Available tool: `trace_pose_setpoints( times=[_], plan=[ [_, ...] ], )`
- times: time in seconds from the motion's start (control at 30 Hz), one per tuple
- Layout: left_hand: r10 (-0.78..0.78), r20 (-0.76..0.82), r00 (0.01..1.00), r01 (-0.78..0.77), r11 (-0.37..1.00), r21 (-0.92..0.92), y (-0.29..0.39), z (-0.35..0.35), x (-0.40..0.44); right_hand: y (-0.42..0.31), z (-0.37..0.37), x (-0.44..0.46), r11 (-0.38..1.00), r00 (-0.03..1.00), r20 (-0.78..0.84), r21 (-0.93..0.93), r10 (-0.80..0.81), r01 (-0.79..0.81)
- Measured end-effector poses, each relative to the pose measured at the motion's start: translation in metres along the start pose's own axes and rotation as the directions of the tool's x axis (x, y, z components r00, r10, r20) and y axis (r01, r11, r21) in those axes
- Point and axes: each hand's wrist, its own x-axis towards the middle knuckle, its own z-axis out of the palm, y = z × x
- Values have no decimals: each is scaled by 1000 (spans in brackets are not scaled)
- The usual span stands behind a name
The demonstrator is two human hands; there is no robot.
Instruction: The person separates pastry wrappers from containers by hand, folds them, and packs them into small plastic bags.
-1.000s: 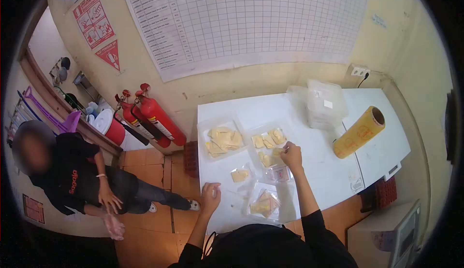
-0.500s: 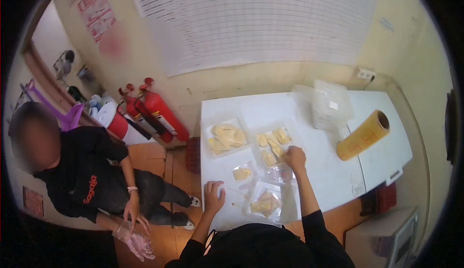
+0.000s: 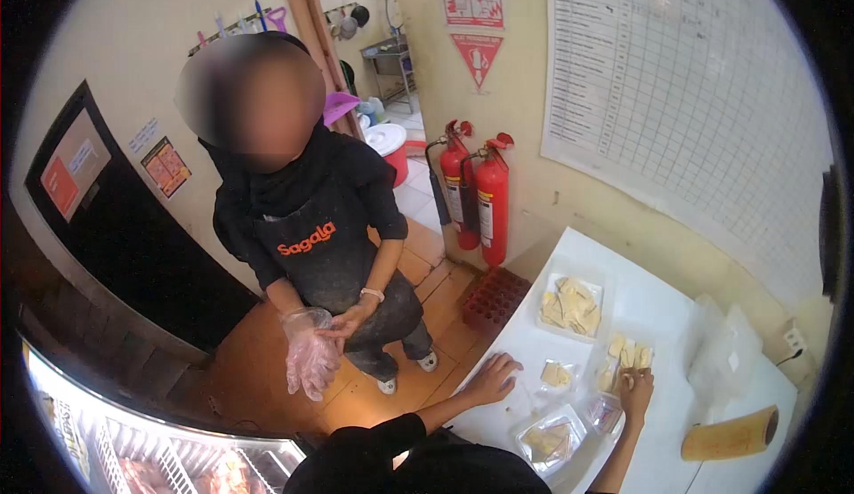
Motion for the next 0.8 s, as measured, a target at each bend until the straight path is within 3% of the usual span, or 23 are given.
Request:
trace_pose_setpoints(
  times=[0.33,0.43,0.47,0.6,0.8],
  plan=[
    [-5,0,1000,5,1000,7,1,0,1,-7,1,2,999,997,-56,-5,45,-46],
    [43,-45,998,-42,999,26,-7,8,-3,16,17,-1,998,996,-89,62,-23,28],
    [-31,-7,1000,30,999,-30,-7,9,-3,14,19,-2,998,993,-118,53,-20,27],
    [42,-13,999,-41,998,39,0,3,4,5,9,-5,997,985,-163,65,57,-47],
    [-7,54,999,5,999,45,7,-3,4,-1,8,-6,991,983,-148,98,108,-94]
  ],
)
